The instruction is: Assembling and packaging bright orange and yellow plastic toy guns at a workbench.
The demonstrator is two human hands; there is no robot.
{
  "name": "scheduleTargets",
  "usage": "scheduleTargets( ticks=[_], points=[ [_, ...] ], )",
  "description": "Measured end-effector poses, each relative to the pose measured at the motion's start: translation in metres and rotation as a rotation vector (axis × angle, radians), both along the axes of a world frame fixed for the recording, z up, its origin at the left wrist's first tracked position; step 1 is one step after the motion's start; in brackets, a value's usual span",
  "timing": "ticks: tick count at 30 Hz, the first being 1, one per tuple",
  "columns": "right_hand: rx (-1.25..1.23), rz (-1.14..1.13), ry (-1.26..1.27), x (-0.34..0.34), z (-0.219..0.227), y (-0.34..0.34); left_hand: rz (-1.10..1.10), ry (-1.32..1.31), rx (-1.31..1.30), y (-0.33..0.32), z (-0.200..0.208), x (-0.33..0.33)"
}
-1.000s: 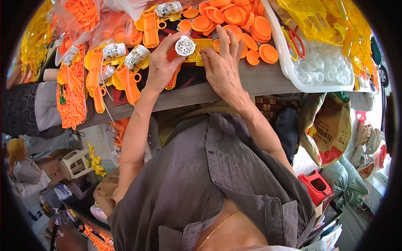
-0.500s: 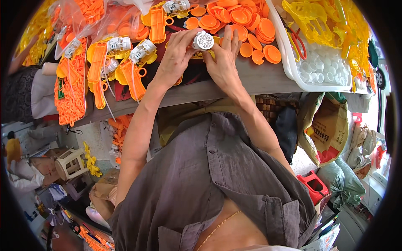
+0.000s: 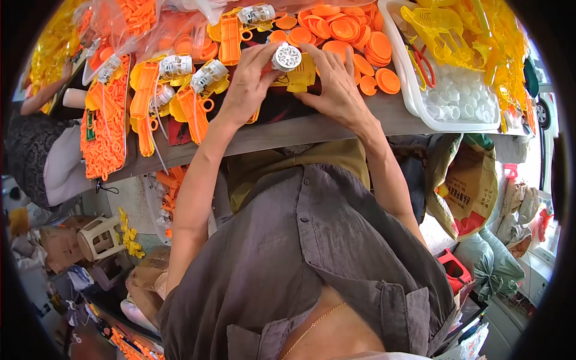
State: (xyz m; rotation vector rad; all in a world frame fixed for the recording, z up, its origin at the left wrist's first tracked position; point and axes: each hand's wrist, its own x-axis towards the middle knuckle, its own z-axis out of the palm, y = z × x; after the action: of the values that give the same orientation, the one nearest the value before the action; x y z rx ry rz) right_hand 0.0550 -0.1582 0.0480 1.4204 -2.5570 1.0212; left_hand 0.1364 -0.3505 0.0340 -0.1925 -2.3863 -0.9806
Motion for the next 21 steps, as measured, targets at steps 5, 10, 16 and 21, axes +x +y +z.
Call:
scheduleTargets(
  ticks=[5,10,16,21],
  points=[
    [-0.245,0.071,-0.130,0.003,0.009,-0.010,-0.123,-0.111,-0.016,-0.010,0.046,0.001],
    [-0.301,0.113,-0.204,-0.001,0.016,-0.012,-0.210,-0.181,-0.015,-0.028,0.049,-0.002],
    [-0.286,0.082,-0.402,-0.003,0.023,-0.006,-0.247,-0.251,-0.067,-0.025,0.051,-0.010],
    [-0.297,0.092,-0.436,-0.007,0.021,-0.006,-0.216,-0.229,-0.057,-0.025,0.046,-0.012]
  ],
)
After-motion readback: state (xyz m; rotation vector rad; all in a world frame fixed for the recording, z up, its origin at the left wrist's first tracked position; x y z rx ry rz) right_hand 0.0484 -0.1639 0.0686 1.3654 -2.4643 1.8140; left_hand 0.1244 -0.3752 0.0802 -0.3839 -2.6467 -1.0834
